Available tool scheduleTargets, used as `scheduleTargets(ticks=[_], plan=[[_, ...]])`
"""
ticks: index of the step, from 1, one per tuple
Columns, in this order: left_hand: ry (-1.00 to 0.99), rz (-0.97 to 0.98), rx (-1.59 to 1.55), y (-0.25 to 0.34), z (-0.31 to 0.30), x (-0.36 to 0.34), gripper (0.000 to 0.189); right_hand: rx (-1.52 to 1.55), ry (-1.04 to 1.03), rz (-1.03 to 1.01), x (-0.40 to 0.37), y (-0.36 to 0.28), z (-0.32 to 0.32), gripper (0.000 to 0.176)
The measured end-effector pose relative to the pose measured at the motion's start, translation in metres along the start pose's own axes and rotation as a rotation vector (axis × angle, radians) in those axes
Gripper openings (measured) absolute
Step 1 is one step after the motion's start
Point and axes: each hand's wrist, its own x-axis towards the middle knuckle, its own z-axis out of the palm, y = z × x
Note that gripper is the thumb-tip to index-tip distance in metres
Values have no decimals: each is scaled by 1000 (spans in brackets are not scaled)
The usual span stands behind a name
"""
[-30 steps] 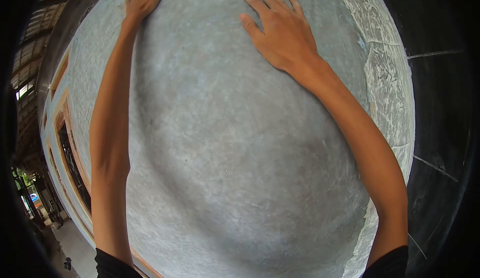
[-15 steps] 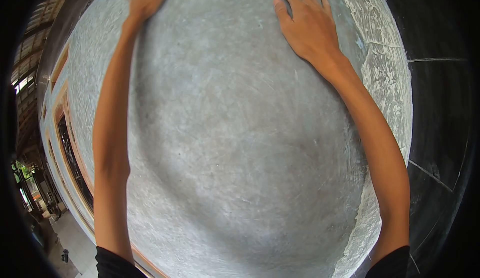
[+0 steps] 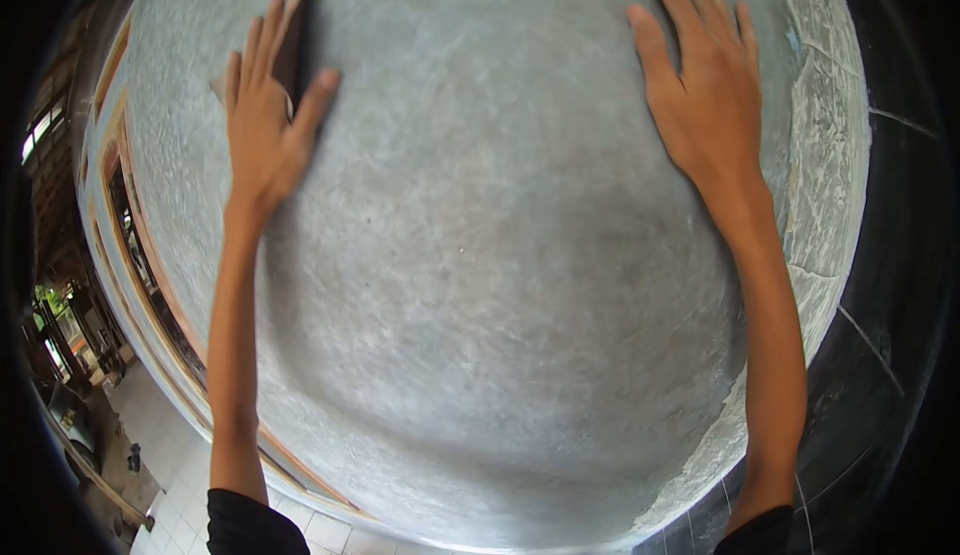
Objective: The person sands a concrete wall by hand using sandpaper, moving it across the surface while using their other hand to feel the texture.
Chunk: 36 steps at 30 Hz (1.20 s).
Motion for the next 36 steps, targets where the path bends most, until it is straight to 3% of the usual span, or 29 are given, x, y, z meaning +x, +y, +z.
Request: scheduleTargets(ticks=[6,10,14,19,22,25,30,34,36], plan=[[-266,-198,-32,85,-46,-172,75,13,-149,102,-97,-43,-40,47],[-256,-479,-71,128,-62,-288,75,65,-331,223,-183,-88,-74,51],[-263,-558,-31,128,-64,-301,76,90,-340,240,-271,-125,-90,52],[-127,-578,11,57,-53,-210,65,116,-311,330,-283,-137,-92,51],[-72,-577,-42,46,-52,-208,64,114,-317,344,-282,-135,-92,50],[-123,-638,-51,71,-62,-255,65,105,-269,417,-287,-141,-95,49],[-88,-929,-68,160,-76,-411,68,137,-242,493,-300,-149,-95,48],[-160,-897,-73,162,-89,-455,69,157,-195,491,-300,-146,-93,47],[-25,-1014,-84,121,-86,-428,70,175,-159,476,-300,-144,-94,47]])
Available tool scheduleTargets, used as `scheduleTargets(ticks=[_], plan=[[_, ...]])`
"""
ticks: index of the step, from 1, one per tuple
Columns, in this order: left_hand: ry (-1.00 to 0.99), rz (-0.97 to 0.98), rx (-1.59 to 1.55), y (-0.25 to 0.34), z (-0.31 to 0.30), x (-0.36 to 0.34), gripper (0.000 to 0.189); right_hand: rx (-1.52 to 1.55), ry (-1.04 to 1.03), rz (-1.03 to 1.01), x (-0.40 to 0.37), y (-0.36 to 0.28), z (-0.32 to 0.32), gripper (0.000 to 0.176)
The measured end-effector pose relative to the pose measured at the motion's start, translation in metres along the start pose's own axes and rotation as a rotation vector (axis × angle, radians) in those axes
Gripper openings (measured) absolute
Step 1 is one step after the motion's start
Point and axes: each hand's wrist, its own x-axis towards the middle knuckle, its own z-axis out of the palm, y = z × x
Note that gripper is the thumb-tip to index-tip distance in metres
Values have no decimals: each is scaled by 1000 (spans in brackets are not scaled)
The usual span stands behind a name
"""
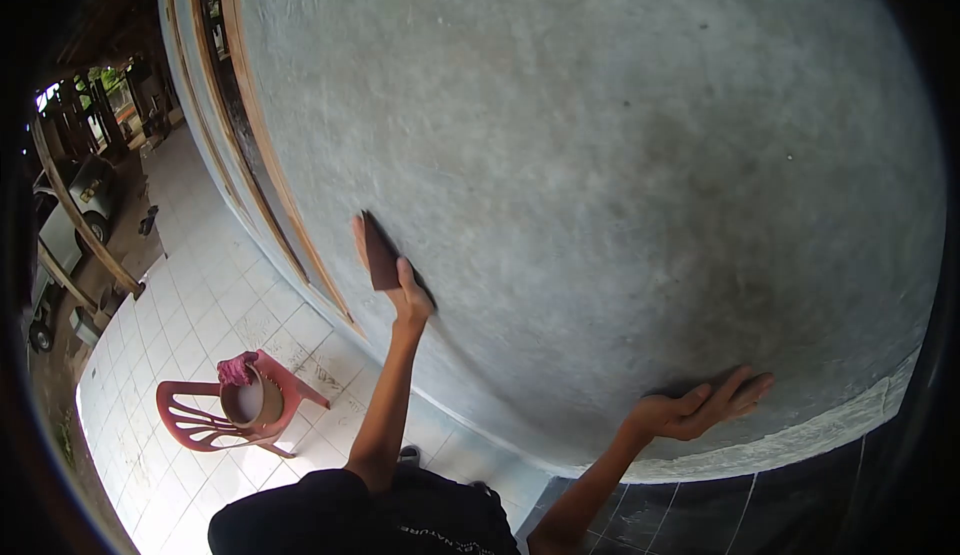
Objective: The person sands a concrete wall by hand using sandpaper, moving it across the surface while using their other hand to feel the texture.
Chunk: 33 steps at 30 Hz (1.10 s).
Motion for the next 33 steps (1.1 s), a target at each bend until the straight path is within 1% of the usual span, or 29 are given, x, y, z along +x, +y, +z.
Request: scheduleTargets(ticks=[2,4,6,7,9,10,12,14,15,16,17,18,19,20,21,22,23,25,26,28,30,31,33], plan=[[66,-6,-107,-23,-2,48,70,22,2,-18,1,1,0,47],[60,-109,-46,-82,-9,86,68,43,1,-27,2,0,1,46],[124,-252,-163,-90,-16,121,66,68,51,-31,3,0,1,46],[132,-260,-147,-94,-18,119,66,82,38,-33,2,-1,1,46],[244,-209,-100,-98,-9,113,67,58,99,-35,1,-3,4,45],[237,-202,-78,-94,-9,96,67,72,97,-38,-1,-5,5,45],[225,-270,-87,-91,-3,43,68,80,104,11,-9,-9,5,45],[251,-412,-230,-93,2,-24,67,85,109,7,-15,-8,5,45],[251,-470,-237,-91,2,-54,67,85,124,7,-16,-8,5,45],[253,-482,-228,-98,-2,-73,67,88,110,0,-16,-7,4,45],[276,-591,-222,-107,-4,-93,67,92,122,-2,-16,-7,4,45],[300,-698,-217,-121,-4,-112,66,98,136,-5,-16,-6,5,45],[306,-838,-322,-158,-7,-128,66,102,124,-11,-16,-4,6,45],[311,-847,-314,-196,-9,-135,66,110,145,-20,-16,-3,8,46],[374,-907,-330,-232,-12,-137,66,115,164,-25,-17,-2,7,46],[438,-965,-347,-251,-14,-137,66,115,151,-28,-18,-3,6,46],[444,-971,-339,-256,-14,-131,66,110,151,-14,-17,-5,7,47],[492,-1010,-309,-254,-20,-119,58,111,145,-1,-16,-8,7,48],[497,-1011,-302,-245,-22,-121,58,103,148,1,-15,-10,8,49],[359,-1032,-372,-208,-16,-134,67,100,149,6,-15,-10,9,50],[391,-1015,-406,-142,-6,-141,59,139,197,-50,-16,-6,11,43],[404,-1019,-401,-132,-2,-145,59,150,190,-54,-17,-8,11,43],[341,-902,-186,-120,2,-153,60,176,213,-65,-18,-11,12,39]])
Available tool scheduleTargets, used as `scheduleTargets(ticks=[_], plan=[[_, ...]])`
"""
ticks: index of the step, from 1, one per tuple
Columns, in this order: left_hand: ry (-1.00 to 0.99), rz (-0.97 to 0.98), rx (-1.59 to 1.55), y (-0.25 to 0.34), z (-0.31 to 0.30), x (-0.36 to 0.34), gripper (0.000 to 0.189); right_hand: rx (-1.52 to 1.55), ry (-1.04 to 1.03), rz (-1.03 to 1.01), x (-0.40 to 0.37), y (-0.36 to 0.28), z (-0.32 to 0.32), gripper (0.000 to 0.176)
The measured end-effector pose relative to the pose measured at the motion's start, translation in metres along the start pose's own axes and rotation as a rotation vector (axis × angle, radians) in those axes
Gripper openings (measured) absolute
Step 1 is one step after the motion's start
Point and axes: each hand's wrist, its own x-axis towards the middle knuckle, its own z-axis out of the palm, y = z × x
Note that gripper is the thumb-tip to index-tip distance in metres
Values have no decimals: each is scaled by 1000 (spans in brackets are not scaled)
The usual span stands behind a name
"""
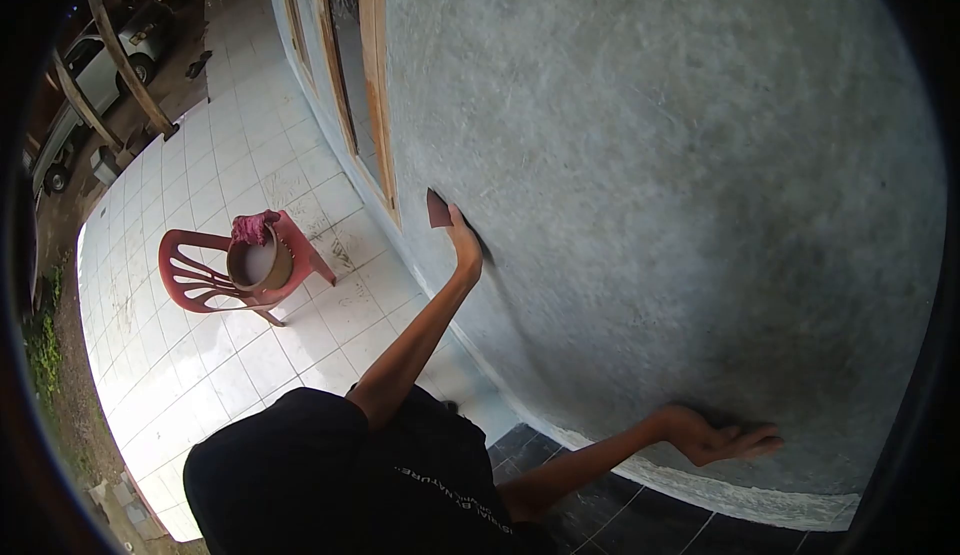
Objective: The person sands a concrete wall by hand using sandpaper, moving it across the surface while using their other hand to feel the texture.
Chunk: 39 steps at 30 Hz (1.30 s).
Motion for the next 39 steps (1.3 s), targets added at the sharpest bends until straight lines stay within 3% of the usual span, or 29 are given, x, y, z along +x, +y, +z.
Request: scheduleTargets(ticks=[3,7,9,10,13,17,19,20,23,24,27,31,33,35,37,39], plan=[[47,-56,22,0,-1,21,60,-1,16,111,-5,-8,1,37],[112,-46,22,-27,-9,97,60,-58,5,2,-5,2,-1,37],[70,-283,-62,-39,-23,129,61,-38,3,39,-4,-3,-1,39],[65,-285,-57,-46,-26,129,61,-45,1,40,-4,-5,-2,39],[38,-209,-57,-45,-27,121,64,-85,3,173,-8,-10,1,49],[-138,-152,-80,-35,-29,33,70,-79,9,268,-30,-21,4,45],[-133,-45,71,-11,-24,-12,73,-71,2,309,-36,-32,10,44],[-130,-84,46,-8,-22,-23,77,-76,17,340,-37,-37,14,45],[-62,-221,57,15,-17,-5,83,-63,20,418,-39,-57,20,46],[-87,-511,163,16,-17,14,91,-51,15,460,-38,-63,20,47],[-44,-543,202,8,-18,71,97,-87,-7,410,-44,-64,19,47],[15,-534,183,5,-15,83,93,-118,-35,357,-63,-66,24,48],[-107,-141,57,27,-17,43,91,-237,-99,296,-71,-69,21,48],[-173,-184,102,72,-15,-1,90,-248,-110,296,-72,-73,20,48],[-253,-199,124,70,-15,-11,92,-241,-129,308,-74,-78,20,48],[-169,-443,175,62,-7,8,91,-229,-137,322,-76,-84,21,48]])
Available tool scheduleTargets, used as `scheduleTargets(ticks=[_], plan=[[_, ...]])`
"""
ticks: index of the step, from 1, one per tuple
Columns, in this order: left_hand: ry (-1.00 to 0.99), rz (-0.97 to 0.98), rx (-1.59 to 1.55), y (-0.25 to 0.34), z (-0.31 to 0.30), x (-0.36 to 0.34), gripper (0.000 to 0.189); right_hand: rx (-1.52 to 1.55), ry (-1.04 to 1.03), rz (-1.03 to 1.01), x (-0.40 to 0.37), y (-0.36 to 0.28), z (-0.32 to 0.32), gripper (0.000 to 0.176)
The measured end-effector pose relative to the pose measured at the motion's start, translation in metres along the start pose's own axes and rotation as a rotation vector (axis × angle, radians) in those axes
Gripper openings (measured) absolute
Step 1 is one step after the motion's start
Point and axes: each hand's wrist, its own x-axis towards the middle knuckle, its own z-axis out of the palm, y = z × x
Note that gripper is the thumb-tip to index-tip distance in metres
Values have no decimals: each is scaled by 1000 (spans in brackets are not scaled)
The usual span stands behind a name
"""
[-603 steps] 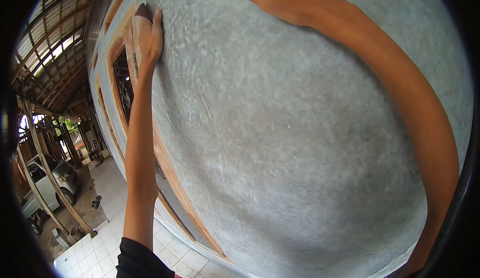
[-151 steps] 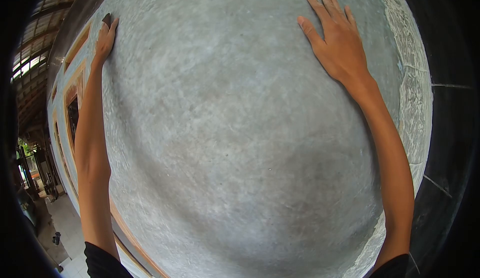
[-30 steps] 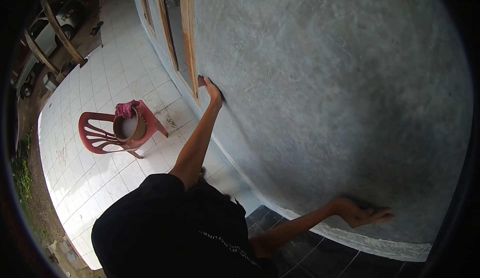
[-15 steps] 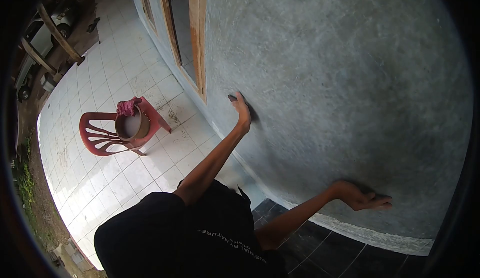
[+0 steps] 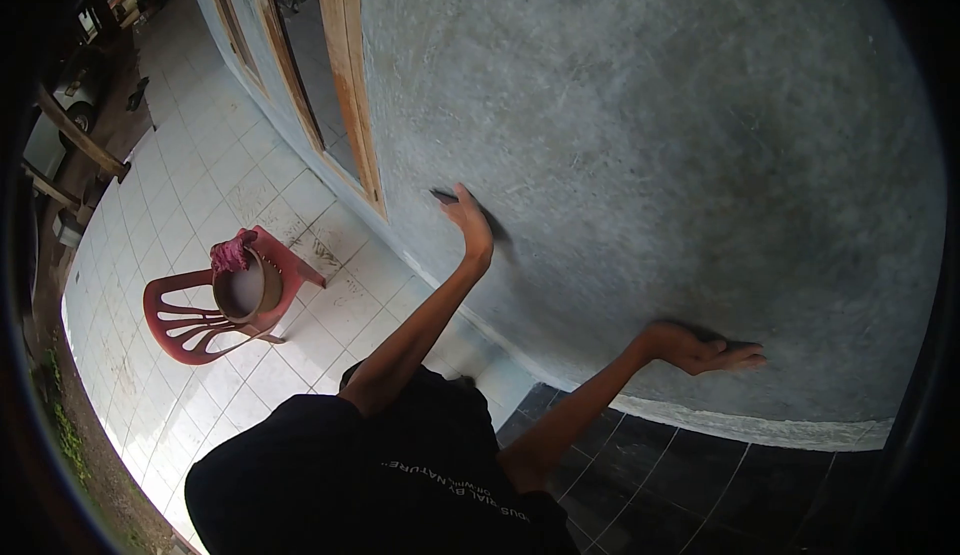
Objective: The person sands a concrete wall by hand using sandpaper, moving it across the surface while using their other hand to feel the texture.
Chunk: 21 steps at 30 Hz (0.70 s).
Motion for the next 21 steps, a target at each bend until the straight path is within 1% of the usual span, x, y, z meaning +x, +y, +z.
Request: scheduleTargets(ticks=[2,4,5,7,8,10,11,12,13,14,15,17,19,21], plan=[[93,15,-17,0,-2,36,90,-1,-8,15,-4,-5,1,48],[129,105,-31,-2,-10,72,83,4,-15,33,-7,-11,2,48],[110,103,-23,11,-16,68,83,2,-21,43,-9,-14,2,48],[172,85,-75,49,-19,54,71,10,-26,65,-13,-19,2,48],[154,88,-77,45,-14,53,71,2,-9,65,-17,-21,2,48],[155,289,-151,27,-4,48,65,39,-44,152,-32,-21,4,50],[132,378,-160,29,2,37,67,37,-29,150,-40,-20,7,50],[120,375,-160,42,9,23,67,-12,-62,73,-49,-18,7,53],[110,412,-140,55,14,9,75,-62,-97,-3,-57,-15,5,57],[99,452,-121,73,16,-2,84,-68,-90,-3,-64,-15,3,57],[42,490,-139,90,18,-7,91,-68,-123,-3,-69,-17,1,57],[-12,672,-54,117,30,0,89,-68,-143,-1,-70,-18,1,58],[-111,965,9,163,37,8,87,-53,-187,-13,-69,-20,-3,58],[-166,1194,81,216,48,-8,85,-48,-179,-3,-70,-23,-3,59]])
